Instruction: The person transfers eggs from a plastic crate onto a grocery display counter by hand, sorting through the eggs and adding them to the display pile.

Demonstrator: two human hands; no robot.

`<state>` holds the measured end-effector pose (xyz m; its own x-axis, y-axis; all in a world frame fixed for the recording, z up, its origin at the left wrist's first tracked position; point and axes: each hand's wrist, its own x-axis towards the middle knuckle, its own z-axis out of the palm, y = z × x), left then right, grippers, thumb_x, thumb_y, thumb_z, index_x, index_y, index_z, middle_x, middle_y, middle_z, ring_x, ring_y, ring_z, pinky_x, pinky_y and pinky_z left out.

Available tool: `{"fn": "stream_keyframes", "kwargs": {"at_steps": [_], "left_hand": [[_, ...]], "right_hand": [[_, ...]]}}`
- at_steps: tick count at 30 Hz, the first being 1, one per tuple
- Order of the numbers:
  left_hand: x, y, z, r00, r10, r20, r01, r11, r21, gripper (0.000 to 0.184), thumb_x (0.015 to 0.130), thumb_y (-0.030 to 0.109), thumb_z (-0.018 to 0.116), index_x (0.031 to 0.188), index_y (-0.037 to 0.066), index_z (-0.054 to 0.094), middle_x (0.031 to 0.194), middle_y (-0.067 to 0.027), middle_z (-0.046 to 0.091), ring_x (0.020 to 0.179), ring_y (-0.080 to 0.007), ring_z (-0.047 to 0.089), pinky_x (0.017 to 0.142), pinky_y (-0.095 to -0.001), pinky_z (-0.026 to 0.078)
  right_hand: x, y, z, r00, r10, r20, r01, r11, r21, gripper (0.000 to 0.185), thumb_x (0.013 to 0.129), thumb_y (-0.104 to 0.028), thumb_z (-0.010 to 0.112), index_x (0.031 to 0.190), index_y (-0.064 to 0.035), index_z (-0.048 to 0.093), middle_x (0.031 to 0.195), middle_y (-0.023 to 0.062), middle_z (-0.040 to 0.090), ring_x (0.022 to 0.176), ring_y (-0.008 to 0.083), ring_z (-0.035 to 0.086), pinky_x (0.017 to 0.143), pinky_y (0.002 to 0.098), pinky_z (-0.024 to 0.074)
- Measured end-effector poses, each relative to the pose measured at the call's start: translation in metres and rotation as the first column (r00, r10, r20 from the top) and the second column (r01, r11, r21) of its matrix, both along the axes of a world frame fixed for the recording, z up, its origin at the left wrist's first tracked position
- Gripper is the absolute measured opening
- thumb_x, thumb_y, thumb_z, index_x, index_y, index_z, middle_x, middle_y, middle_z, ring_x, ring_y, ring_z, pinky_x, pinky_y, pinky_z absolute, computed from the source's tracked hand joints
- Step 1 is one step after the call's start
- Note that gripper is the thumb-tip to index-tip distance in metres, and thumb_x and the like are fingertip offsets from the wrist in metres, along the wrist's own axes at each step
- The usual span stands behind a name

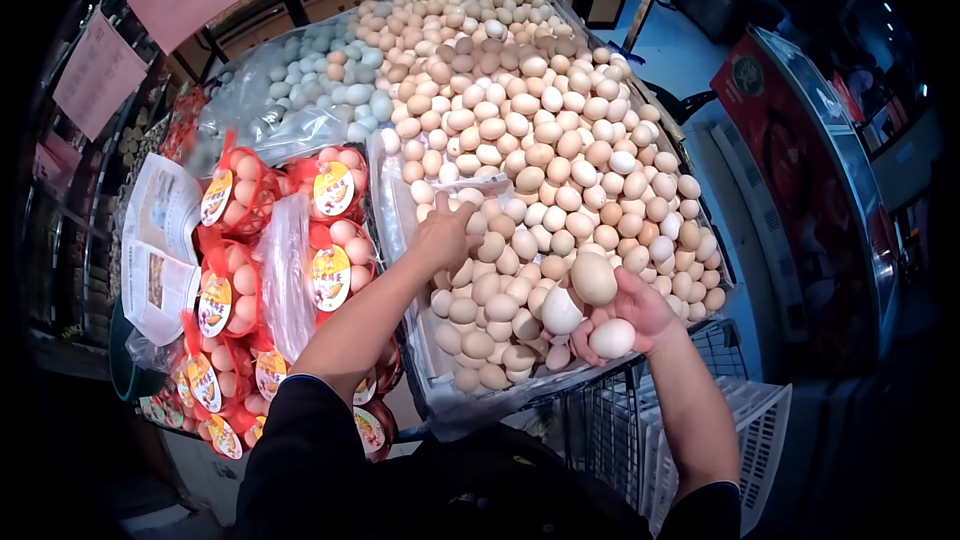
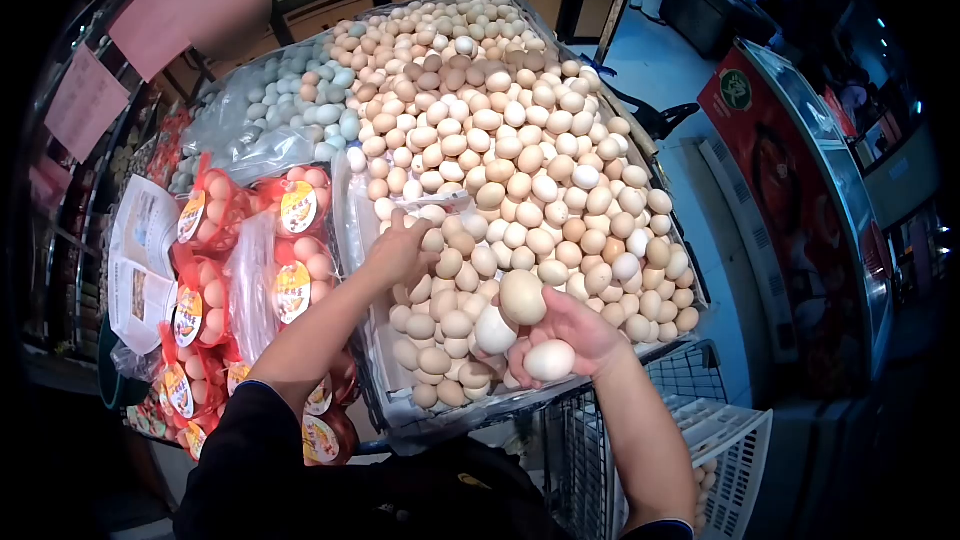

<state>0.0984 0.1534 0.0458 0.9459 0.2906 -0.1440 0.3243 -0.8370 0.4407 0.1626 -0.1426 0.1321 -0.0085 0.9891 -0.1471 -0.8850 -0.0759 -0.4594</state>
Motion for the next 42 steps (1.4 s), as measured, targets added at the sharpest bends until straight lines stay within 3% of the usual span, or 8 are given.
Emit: {"fn": "stream_keyframes", "kwargs": {"at_steps": [17, 20, 22, 31, 34, 35, 38, 42], "left_hand": [[0.009, -0.012, 0.003, 0.984, 0.142, -0.105, -0.112, 0.961, 0.253, 0.065, 0.082, 0.044, 0.064, 0.139, 0.019, 0.043, 0.15, -0.0196, 0.027, 0.133, -0.0373, 0.036, 0.106, -0.0521, 0.031], [-0.005, -0.022, 0.033, 0.944, -0.279, 0.176, 0.302, 0.945, -0.126, 0.071, 0.082, 0.036, 0.065, 0.142, 0.011, 0.038, 0.145, -0.0193, 0.037, 0.135, -0.03, 0.036, 0.109, -0.0446, 0.03], [-0.021, -0.035, 0.064, 0.878, -0.39, 0.277, 0.444, 0.452, -0.773, 0.073, 0.08, 0.026, 0.07, 0.142, 0.005, 0.037, 0.137, -0.0167, 0.048, 0.131, -0.0229, 0.041, 0.109, -0.0373, 0.032], [-0.059, -0.079, 0.086, 0.972, -0.152, 0.177, 0.233, 0.684, -0.692, 0.072, 0.072, 0.021, 0.082, 0.135, 0.005, 0.048, 0.126, -0.0117, 0.057, 0.116, -0.0198, 0.054, 0.098, -0.0338, 0.045], [-0.084, -0.081, 0.07, 0.945, 0.162, 0.282, 0.099, 0.683, -0.724, 0.066, 0.072, 0.015, 0.081, 0.131, 0.009, 0.053, 0.113, -0.0048, 0.063, 0.088, -0.0126, 0.062, 0.08, -0.0269, 0.052], [-0.096, -0.085, 0.066, 0.947, 0.229, 0.224, 0.053, 0.577, -0.815, 0.065, 0.073, 0.012, 0.08, 0.132, 0.008, 0.051, 0.118, -0.0053, 0.06, 0.097, -0.0134, 0.058, 0.086, -0.0277, 0.05], [-0.143, -0.087, 0.095, 0.872, 0.43, 0.233, -0.042, 0.541, -0.84, 0.063, 0.077, 0.003, 0.075, 0.134, 0.006, 0.049, 0.13, -0.0065, 0.049, 0.117, -0.0149, 0.049, 0.097, -0.0288, 0.045], [-0.207, -0.064, 0.12, 0.559, 0.612, 0.559, -0.005, 0.677, -0.736, 0.063, 0.075, 0.01, 0.077, 0.132, 0.009, 0.051, 0.121, -0.0053, 0.046, 0.109, -0.0139, 0.051, 0.083, -0.0232, 0.049]], "right_hand": [[-0.01, 0.026, -0.006, 0.99, -0.131, 0.042, 0.134, 0.987, -0.083, 0.065, 0.099, -0.054, 0.027, 0.128, 0.0023, 0.042, 0.111, 0.0245, 0.058, 0.071, 0.0323, 0.063, 0.058, 0.0392, 0.053], [-0.011, 0.025, -0.009, 0.992, -0.123, 0.002, 0.122, 0.989, -0.085, 0.066, 0.098, -0.054, 0.029, 0.13, 0.002, 0.041, 0.111, 0.0245, 0.058, 0.07, 0.0321, 0.063, 0.057, 0.0389, 0.0541], [-0.011, 0.024, -0.014, 0.993, -0.115, -0.013, 0.114, 0.991, -0.075, 0.066, 0.098, -0.055, 0.03, 0.13, 0.0019, 0.041, 0.11, 0.0244, 0.058, 0.069, 0.032, 0.063, 0.056, 0.0389, 0.0544], [0.006, 0.014, -0.022, 0.987, 0.02, 0.16, 0.022, 0.967, -0.252, 0.052, 0.095, -0.046, 0.046, 0.122, -0.0014, 0.042, 0.1, 0.022, 0.059, 0.068, 0.0297, 0.066, 0.057, 0.0389, 0.0561], [0.024, 0.019, -0.016, 0.731, 0.173, 0.66, 0.327, 0.76, -0.561, 0.047, 0.088, -0.033, 0.06, 0.117, 0.0013, 0.045, 0.097, 0.0198, 0.063, 0.074, 0.0249, 0.067, 0.063, 0.0371, 0.0567], [0.033, 0.021, -0.036, 0.364, 0.318, 0.876, 0.457, 0.759, -0.465, 0.058, 0.082, -0.039, 0.066, 0.113, 0.0069, 0.049, 0.099, 0.023, 0.064, 0.085, 0.0272, 0.067, 0.071, 0.0368, 0.0553], [0.048, 0.039, -0.066, -0.246, 0.593, 0.767, 0.494, 0.757, -0.427, 0.074, 0.065, -0.049, 0.075, 0.106, 0.0105, 0.058, 0.103, 0.0277, 0.064, 0.096, 0.0368, 0.064, 0.08, 0.0405, 0.0521], [0.047, 0.07, -0.076, -0.336, 0.707, 0.622, 0.481, 0.697, -0.532, 0.05, 0.061, -0.039, 0.08, 0.074, 0.0075, 0.066, 0.077, 0.0195, 0.069, 0.068, 0.0267, 0.068, 0.064, 0.0373, 0.0551]]}}
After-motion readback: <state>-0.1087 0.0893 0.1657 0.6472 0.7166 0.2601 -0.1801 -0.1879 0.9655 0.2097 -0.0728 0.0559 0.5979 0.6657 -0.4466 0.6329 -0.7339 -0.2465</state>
